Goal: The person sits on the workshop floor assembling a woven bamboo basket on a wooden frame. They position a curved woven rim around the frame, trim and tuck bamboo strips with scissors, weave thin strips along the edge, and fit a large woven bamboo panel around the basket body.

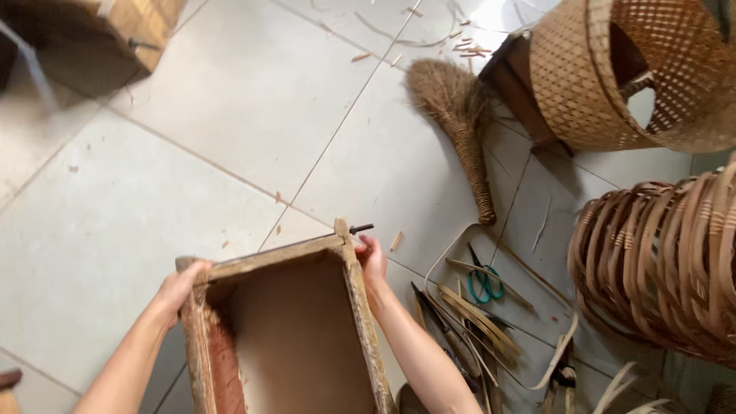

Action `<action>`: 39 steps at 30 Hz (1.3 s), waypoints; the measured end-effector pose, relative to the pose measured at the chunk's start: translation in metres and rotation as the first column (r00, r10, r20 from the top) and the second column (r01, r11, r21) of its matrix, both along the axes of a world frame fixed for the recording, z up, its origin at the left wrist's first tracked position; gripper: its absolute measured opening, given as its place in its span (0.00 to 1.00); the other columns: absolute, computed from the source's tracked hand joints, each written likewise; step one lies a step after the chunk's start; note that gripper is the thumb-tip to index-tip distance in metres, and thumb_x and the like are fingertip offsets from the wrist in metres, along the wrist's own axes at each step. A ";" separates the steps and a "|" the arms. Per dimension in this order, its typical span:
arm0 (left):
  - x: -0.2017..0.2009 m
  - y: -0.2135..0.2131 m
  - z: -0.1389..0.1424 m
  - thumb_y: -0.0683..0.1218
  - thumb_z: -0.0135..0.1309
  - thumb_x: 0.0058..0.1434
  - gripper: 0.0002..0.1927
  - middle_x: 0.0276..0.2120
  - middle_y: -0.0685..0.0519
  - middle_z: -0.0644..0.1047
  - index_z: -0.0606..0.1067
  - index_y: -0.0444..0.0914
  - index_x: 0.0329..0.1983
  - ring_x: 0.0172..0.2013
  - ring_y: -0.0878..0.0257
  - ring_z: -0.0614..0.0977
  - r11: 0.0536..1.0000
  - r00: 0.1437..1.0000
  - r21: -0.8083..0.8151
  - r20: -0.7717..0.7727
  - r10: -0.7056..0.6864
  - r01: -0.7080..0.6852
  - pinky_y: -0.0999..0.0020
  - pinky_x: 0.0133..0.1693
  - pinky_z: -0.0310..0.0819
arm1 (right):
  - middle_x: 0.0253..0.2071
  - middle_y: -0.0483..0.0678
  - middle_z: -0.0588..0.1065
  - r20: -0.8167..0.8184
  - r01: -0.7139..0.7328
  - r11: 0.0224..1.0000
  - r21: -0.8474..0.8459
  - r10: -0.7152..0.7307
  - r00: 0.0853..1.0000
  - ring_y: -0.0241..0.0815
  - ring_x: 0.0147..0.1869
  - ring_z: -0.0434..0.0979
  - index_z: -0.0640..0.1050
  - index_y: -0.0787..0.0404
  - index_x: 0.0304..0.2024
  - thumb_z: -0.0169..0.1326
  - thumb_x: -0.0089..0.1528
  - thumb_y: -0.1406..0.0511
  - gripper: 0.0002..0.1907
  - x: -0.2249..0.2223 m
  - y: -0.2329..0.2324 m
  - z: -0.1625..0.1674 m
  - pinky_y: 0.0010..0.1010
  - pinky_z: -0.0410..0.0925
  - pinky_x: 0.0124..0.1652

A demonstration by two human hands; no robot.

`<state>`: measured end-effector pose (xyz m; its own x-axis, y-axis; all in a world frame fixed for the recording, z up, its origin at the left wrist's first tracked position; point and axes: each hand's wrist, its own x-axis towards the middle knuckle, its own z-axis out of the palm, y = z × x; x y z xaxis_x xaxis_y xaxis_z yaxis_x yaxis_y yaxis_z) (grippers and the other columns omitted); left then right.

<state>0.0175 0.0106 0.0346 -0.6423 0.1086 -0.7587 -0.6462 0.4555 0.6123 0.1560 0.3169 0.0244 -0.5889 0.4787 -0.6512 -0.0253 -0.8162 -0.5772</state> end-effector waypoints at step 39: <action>-0.011 0.001 -0.019 0.65 0.56 0.55 0.37 0.47 0.42 0.83 0.79 0.31 0.54 0.50 0.52 0.81 1.000 1.000 0.005 0.013 -0.018 0.018 0.56 0.53 0.69 | 0.34 0.54 0.79 -0.172 -0.014 0.994 0.113 0.033 0.985 0.46 0.33 0.79 0.76 0.62 0.50 0.42 0.69 0.47 0.27 -0.020 0.010 -0.017 0.36 0.71 0.33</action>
<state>0.0065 0.0116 0.0154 -0.6300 0.1233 -0.7668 -0.6464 0.4640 0.6057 0.1357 0.3264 0.0077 -0.7001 0.5267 -0.4822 -0.1142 -0.7492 -0.6525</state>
